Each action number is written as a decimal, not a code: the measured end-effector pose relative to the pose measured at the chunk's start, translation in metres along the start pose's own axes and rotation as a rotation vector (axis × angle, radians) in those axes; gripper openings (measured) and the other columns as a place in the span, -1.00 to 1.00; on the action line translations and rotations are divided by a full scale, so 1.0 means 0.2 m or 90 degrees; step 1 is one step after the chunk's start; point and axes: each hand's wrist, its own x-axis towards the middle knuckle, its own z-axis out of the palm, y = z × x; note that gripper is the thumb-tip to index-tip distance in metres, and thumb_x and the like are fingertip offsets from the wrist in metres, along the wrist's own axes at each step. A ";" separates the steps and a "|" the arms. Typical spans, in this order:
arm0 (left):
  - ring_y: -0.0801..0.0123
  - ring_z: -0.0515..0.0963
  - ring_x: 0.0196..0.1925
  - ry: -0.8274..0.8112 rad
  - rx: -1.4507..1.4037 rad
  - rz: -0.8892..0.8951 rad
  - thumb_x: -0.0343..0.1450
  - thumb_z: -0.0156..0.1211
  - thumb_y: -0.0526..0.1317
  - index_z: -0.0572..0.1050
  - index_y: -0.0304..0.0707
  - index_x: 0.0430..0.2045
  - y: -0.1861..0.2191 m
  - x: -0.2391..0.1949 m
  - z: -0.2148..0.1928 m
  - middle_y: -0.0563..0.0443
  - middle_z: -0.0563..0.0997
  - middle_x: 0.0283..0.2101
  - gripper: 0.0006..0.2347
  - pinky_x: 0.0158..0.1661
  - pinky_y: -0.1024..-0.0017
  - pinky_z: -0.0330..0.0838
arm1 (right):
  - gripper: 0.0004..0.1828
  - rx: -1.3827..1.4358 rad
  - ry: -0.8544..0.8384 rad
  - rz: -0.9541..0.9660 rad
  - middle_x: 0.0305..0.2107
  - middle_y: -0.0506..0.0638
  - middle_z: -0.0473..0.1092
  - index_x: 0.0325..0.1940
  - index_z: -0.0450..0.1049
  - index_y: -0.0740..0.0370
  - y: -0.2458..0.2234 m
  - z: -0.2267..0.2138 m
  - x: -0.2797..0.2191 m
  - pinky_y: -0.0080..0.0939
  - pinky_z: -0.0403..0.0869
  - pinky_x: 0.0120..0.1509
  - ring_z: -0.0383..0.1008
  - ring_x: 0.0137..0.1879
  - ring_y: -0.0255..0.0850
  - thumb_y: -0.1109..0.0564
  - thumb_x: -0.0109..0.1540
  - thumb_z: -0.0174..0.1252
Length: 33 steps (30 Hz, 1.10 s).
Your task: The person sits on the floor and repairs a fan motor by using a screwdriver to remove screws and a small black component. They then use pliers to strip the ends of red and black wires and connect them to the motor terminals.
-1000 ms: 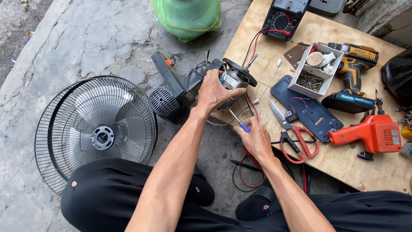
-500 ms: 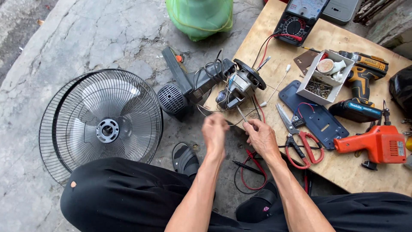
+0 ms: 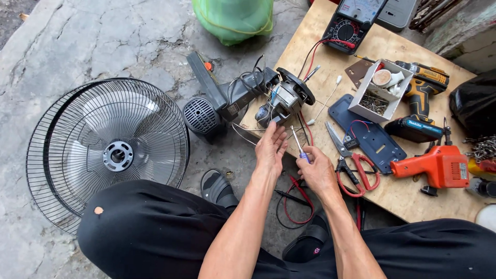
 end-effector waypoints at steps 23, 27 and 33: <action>0.48 0.46 -0.22 -0.065 -0.141 -0.075 0.21 0.11 -0.07 0.50 -0.04 -0.35 -0.06 0.06 -0.10 0.16 0.52 -0.27 -0.78 -0.15 0.43 0.33 | -0.69 0.131 -0.010 -0.020 -0.82 0.03 0.29 -0.21 0.48 0.08 -0.06 0.00 0.00 -0.36 0.30 -0.59 0.30 -0.75 -0.26 0.10 -0.04 0.09; 0.49 0.50 -0.25 -0.058 -0.146 -0.034 0.23 0.16 -0.17 0.48 -0.07 -0.33 -0.11 0.11 -0.12 0.16 0.53 -0.28 -0.82 -0.17 0.49 0.37 | -0.67 0.194 -0.023 -0.040 -0.78 0.08 0.29 -0.20 0.47 0.21 -0.05 0.01 0.02 -0.36 0.29 -0.62 0.27 -0.76 -0.25 0.17 -0.04 0.09; 0.41 0.56 -0.26 -0.053 -0.180 0.005 0.22 0.24 -0.25 0.46 -0.17 -0.33 -0.16 0.17 -0.13 0.00 0.56 -0.27 -0.80 -0.20 0.50 0.45 | -0.67 0.224 -0.026 -0.043 -0.75 0.09 0.29 -0.21 0.46 0.26 -0.06 0.01 0.02 -0.37 0.28 -0.64 0.24 -0.78 -0.27 0.18 -0.05 0.08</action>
